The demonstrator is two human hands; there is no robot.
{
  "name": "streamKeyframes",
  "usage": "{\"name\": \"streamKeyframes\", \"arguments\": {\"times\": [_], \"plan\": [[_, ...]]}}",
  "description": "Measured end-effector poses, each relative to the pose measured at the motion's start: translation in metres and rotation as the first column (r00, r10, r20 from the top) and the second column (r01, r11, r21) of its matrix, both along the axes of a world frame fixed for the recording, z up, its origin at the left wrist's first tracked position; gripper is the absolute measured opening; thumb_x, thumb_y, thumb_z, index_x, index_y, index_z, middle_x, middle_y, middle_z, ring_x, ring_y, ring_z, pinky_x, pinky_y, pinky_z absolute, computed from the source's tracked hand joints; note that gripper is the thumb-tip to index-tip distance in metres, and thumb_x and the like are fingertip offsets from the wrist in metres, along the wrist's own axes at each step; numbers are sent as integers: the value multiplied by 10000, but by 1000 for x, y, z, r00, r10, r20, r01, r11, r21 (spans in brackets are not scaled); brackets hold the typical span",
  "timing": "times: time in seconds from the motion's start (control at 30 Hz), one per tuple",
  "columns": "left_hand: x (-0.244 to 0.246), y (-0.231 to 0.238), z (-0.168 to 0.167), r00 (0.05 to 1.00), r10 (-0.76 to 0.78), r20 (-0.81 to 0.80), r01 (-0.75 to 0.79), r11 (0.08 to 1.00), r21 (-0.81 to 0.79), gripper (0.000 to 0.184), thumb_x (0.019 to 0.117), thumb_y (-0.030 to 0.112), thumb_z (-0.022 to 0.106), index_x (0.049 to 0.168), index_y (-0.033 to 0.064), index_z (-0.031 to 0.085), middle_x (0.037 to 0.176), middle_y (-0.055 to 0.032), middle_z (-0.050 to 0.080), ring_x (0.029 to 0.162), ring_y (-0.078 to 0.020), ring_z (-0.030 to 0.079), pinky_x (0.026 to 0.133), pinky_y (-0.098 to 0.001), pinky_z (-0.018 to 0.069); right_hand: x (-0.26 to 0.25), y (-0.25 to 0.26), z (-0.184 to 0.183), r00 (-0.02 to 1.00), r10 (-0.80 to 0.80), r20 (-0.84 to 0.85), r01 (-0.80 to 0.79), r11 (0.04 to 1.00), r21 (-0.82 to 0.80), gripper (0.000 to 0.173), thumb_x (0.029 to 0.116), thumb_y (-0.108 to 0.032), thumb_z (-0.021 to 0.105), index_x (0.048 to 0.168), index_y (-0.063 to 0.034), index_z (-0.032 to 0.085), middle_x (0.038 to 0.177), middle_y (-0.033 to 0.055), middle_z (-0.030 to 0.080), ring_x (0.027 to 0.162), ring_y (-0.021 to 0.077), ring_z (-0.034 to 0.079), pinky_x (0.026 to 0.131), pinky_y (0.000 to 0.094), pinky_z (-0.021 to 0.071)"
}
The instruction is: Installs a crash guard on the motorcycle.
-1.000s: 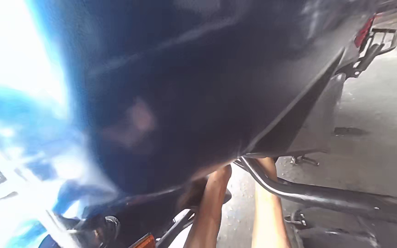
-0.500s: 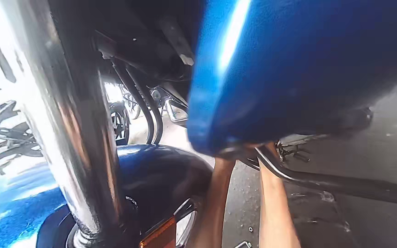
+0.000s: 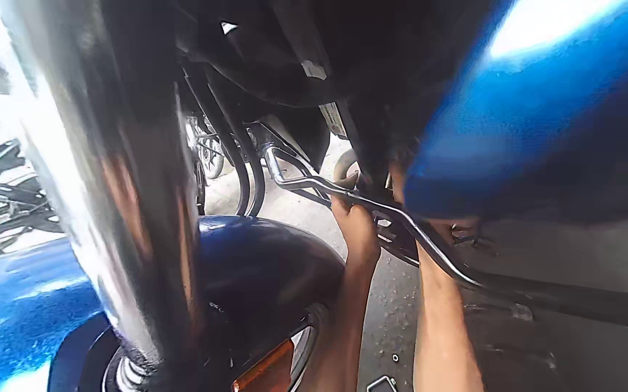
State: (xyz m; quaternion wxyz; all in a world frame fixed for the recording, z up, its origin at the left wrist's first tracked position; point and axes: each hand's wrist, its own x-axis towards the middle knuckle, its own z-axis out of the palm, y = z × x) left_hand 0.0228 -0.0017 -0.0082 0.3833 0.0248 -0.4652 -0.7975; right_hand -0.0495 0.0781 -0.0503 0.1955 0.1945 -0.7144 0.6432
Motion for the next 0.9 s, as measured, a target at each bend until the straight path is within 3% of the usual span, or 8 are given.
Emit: {"name": "streamKeyframes", "arguments": {"times": [0.27, 0.33, 0.43, 0.53, 0.6, 0.77, 0.83, 0.9], "plan": [[10, 1, -5, 995, -71, -67, 70, 997, -7, 445, 1024, 37, 419, 1426, 195, 527, 1241, 1, 640, 1024, -79, 632, 855, -305, 546, 31, 8, 8, 996, -81, 27, 78, 993, 85, 192, 944, -84, 681, 1054, 74, 678, 965, 135, 681, 876, 90, 635, 809, 205, 520], [14, 2, -3, 994, -12, -111, 31, 985, 170, 383, 936, 31, 398, 1236, 140, 610, 1084, -6, 658, 937, -102, 643, 804, -316, 552, 66, 13, 35, 984, -154, 94, 150, 988, 44, 142, 949, 43, 639, 956, 185, 637, 825, 183, 614, 739, 72, 527, 713, 157, 447], [19, 6, 12, 980, 191, -65, -162, 936, 312, 245, 1069, 216, 362, 894, 128, 509, 729, 13, 526, 670, -100, 576, 632, -300, 528, 109, 0, 73, 960, -162, 228, 202, 966, -163, 107, 961, 86, 581, 940, 190, 593, 789, 146, 550, 751, 13, 491, 718, 89, 408], [16, 10, 23, 994, 87, -59, -73, 975, 209, 365, 1119, 287, 269, 1192, 88, 565, 1048, -39, 629, 997, -116, 628, 874, -340, 541, 111, -1, 78, 953, -181, 242, 219, 966, -137, 111, 955, 106, 578, 948, 217, 580, 796, 192, 559, 764, 69, 514, 732, 121, 435], [-5, 12, 16, 986, 53, -159, -15, 972, 236, 385, 1128, 235, 240, 1348, 23, 475, 1206, -91, 577, 1106, -129, 575, 952, -333, 501, 109, 3, 75, 937, -191, 293, 213, 976, -46, 140, 985, 88, 558, 1045, 214, 569, 899, 222, 578, 855, 129, 515, 798, 193, 432], [-16, 11, 7, 969, -42, -243, 113, 951, 288, 228, 1107, 110, 349, 1191, -7, 526, 983, -50, 572, 903, -68, 566, 805, -250, 485, 84, 12, 48, 970, -103, 222, 120, 991, -66, 144, 978, 64, 587, 969, 206, 611, 814, 169, 603, 786, 65, 538, 755, 151, 447], [-26, 5, -6, 983, -26, -181, 64, 976, 209, 79, 968, -4, 513, 991, 24, 583, 805, -4, 612, 758, -50, 608, 680, -241, 510, 67, 15, 31, 993, -108, 53, 109, 994, -25, 165, 969, 20, 603, 922, 176, 631, 780, 127, 613, 760, 30, 551, 742, 140, 458], [-28, -2, -17, 986, -56, -155, 75, 990, 120, 135, 925, -56, 545, 1055, -20, 553, 855, -28, 600, 811, -70, 591, 721, -263, 503, 73, 14, 39, 988, -130, 87, 128, 991, 24, 167, 982, 39, 587, 928, 192, 627, 801, 162, 613, 786, 74, 540, 765, 165, 455]]}}
